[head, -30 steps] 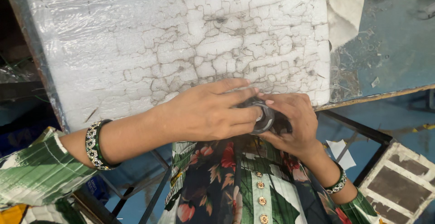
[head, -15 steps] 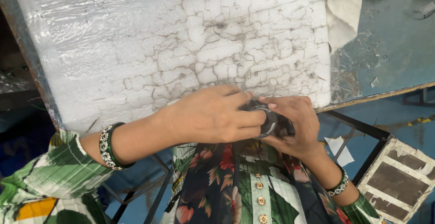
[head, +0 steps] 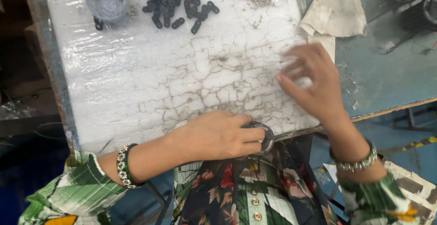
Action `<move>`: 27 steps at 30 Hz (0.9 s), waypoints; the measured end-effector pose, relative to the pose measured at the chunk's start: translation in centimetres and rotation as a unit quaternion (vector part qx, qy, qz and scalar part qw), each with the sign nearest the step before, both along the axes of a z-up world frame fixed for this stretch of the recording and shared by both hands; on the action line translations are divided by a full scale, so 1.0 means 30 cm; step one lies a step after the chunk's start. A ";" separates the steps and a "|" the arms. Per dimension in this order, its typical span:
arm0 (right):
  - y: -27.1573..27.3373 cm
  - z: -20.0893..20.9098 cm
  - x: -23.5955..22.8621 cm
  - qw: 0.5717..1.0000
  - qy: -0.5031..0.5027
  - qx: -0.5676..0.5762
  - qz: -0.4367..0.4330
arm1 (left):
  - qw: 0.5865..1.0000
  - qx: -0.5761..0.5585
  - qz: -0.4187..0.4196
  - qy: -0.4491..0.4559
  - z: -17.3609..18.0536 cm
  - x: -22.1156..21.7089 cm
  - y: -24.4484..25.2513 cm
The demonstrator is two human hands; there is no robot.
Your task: The person assembles small electronic components on a workbench. They insert wires into a white plastic piece, place it into a black cylindrical housing, and secure it using a green power drill. The person repeats this process with multiple components, handling screws and wires throughout the task.
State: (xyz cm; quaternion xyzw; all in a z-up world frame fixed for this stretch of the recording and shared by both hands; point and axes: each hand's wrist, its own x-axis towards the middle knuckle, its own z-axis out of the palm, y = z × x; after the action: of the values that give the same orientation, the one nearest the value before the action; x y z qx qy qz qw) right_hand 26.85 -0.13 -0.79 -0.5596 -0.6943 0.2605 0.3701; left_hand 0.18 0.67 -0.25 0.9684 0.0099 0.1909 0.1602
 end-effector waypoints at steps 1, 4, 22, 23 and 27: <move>0.057 0.009 -0.010 0.999 -0.029 0.029 0.005 | 1.000 -0.002 0.001 -0.001 -0.001 -0.001 -0.001; 0.200 0.010 -0.031 0.986 -0.122 0.111 0.031 | 1.000 -0.005 0.003 -0.006 0.000 -0.002 -0.002; 0.253 -0.014 0.030 0.984 -0.132 0.115 0.042 | 0.999 -0.033 0.004 0.008 0.004 -0.006 0.000; 0.250 -0.017 0.037 0.986 -0.123 0.113 0.029 | 0.999 -0.031 0.004 0.010 0.005 -0.007 0.001; 0.233 -0.032 0.047 0.987 -0.116 0.107 0.008 | 0.999 -0.034 0.003 0.018 0.010 -0.008 0.002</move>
State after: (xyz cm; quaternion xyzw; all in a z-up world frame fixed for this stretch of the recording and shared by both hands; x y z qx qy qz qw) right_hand 28.24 6.85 -1.75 -0.5375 -0.7610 0.1205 0.3427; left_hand -0.05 0.73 0.03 0.9658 0.0219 0.1729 0.1922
